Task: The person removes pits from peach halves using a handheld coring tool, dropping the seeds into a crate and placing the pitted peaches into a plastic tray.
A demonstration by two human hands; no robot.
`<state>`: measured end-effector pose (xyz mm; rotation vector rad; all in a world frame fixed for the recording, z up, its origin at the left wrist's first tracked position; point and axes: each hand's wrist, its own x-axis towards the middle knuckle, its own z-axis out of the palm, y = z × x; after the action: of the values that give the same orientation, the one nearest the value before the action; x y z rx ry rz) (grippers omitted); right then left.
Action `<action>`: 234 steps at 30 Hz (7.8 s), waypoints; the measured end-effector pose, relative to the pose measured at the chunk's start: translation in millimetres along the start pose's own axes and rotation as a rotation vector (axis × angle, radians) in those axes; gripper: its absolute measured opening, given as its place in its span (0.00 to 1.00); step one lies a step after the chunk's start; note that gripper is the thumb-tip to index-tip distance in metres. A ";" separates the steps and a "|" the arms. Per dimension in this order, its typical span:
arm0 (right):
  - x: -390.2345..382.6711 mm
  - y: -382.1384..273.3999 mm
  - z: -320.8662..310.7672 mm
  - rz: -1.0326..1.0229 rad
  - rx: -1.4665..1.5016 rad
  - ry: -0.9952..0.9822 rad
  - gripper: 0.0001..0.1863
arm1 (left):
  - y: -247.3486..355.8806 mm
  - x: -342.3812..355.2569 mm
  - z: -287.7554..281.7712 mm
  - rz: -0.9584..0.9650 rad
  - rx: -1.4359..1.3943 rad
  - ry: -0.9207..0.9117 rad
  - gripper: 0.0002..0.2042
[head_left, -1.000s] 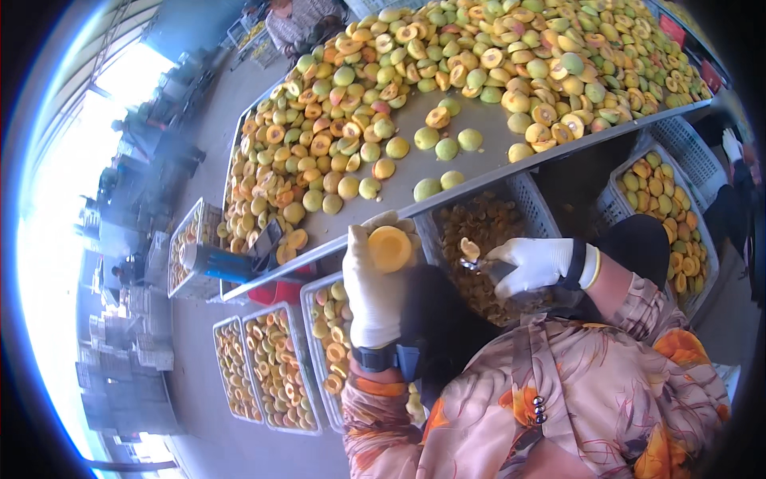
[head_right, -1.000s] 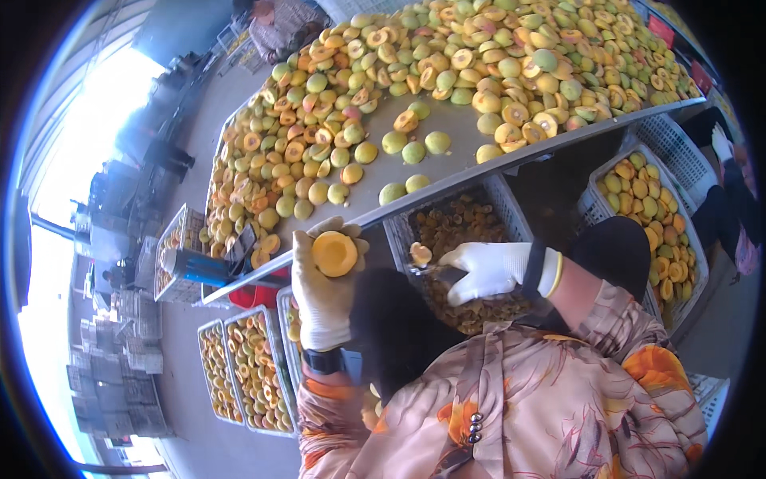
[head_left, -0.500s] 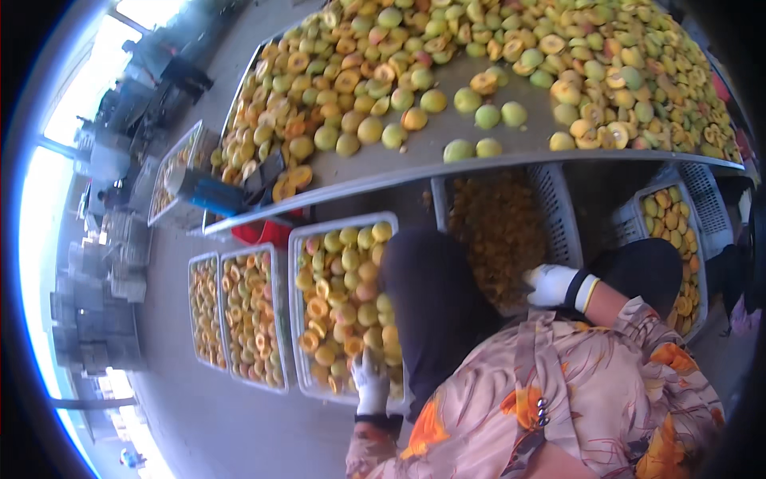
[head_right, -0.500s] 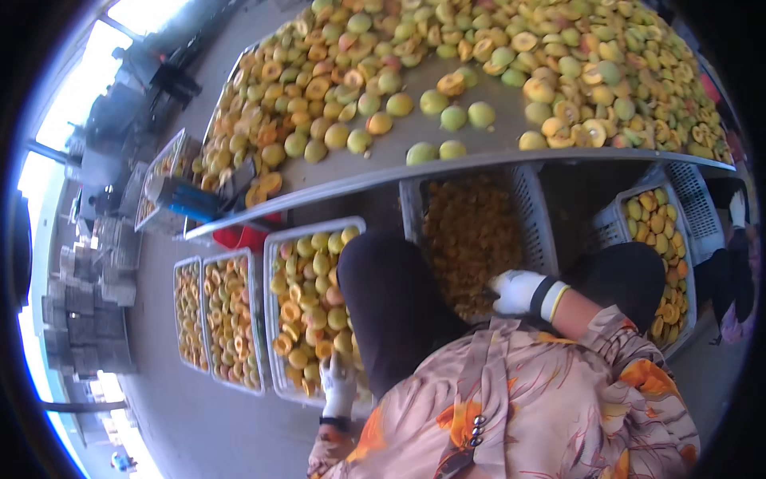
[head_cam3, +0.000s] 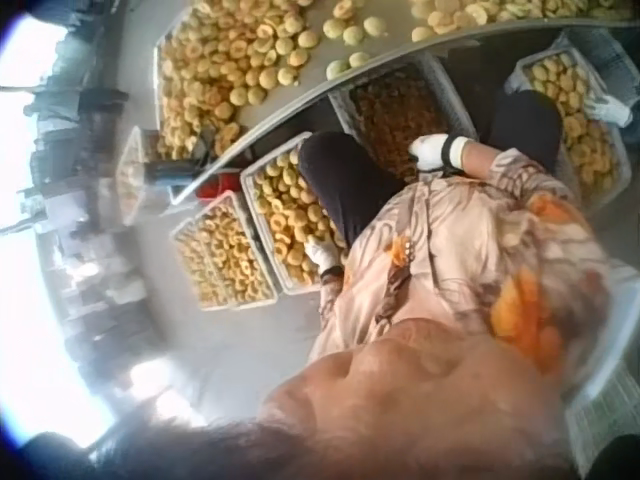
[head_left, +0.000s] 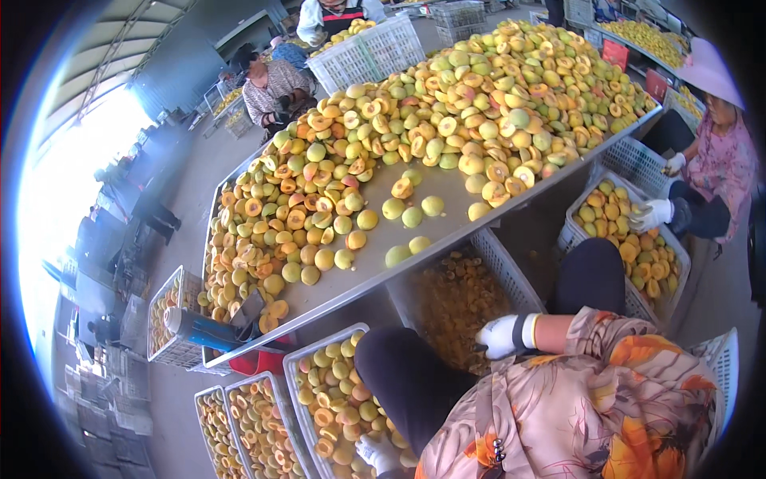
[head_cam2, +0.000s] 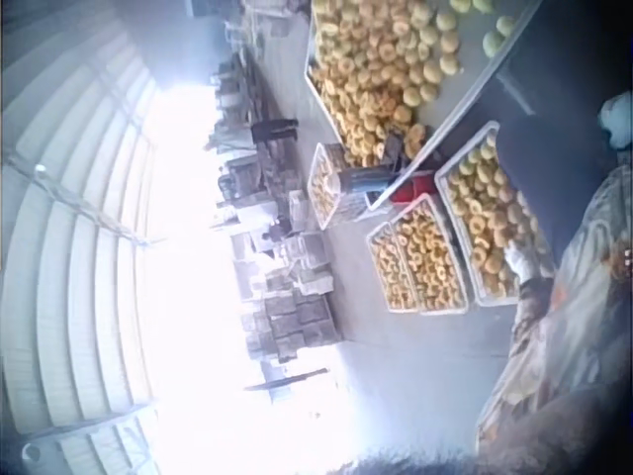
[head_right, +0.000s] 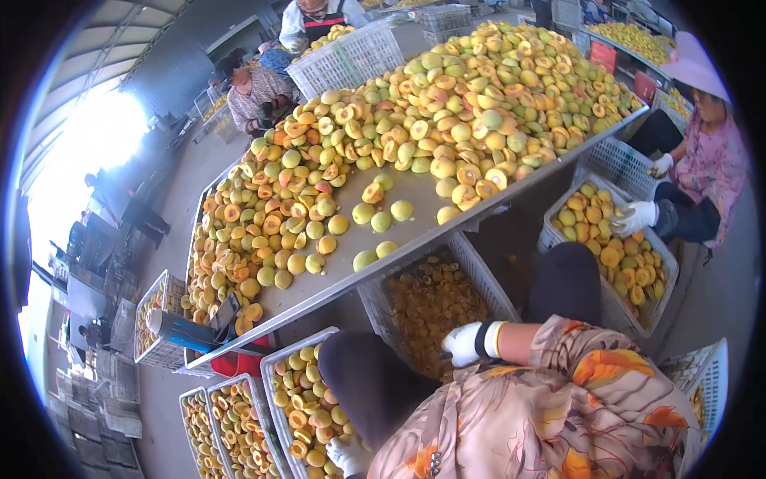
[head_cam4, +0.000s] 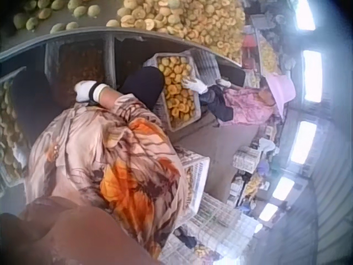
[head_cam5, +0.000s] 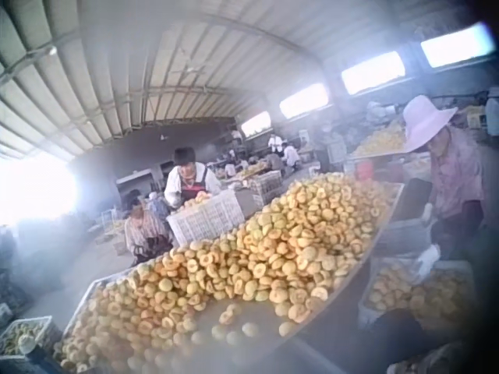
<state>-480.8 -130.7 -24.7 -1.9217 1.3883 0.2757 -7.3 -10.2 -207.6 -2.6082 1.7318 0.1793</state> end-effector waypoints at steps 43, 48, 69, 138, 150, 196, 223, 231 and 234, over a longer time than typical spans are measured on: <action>94.9 125.5 -253.3 -0.154 -0.153 0.562 0.21 | 517.2 306.0 -212.6 1.058 -0.201 0.275 0.39; 89.1 136.2 -262.7 -0.230 -0.091 0.539 0.24 | 512.5 298.2 -225.2 1.133 -0.404 0.323 0.27; 123.6 122.0 -322.5 -0.447 -0.162 0.595 0.30 | 506.4 369.2 -246.0 1.280 -0.238 0.499 0.33; 111.6 -95.0 -166.2 0.051 0.518 -0.472 0.24 | 252.3 98.3 -198.2 -0.901 -2.059 -0.420 0.20; 61.5 -96.7 -175.0 -0.095 0.473 -0.069 0.18 | 370.2 91.1 -272.2 -0.709 -1.995 -0.405 0.31; -36.4 -36.3 -219.2 0.364 1.874 -1.066 0.13 | 421.4 32.9 -315.5 -0.706 -2.249 -0.964 0.25; 48.0 28.8 -28.3 0.408 0.035 -0.517 0.30 | 83.6 119.7 -115.8 -0.119 -0.038 -0.366 0.25; 63.6 -0.2 -13.0 0.268 0.484 0.018 0.23 | 196.0 118.6 -165.0 -0.400 -1.169 -0.364 0.17; 64.6 20.3 8.3 0.279 0.287 -0.177 0.22 | 241.1 137.7 -193.9 -0.622 -1.532 -0.759 0.17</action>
<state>-471.5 -175.2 -75.6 -1.4369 1.4861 0.3499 -158.2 -243.8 -14.4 -2.6568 0.3128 2.7892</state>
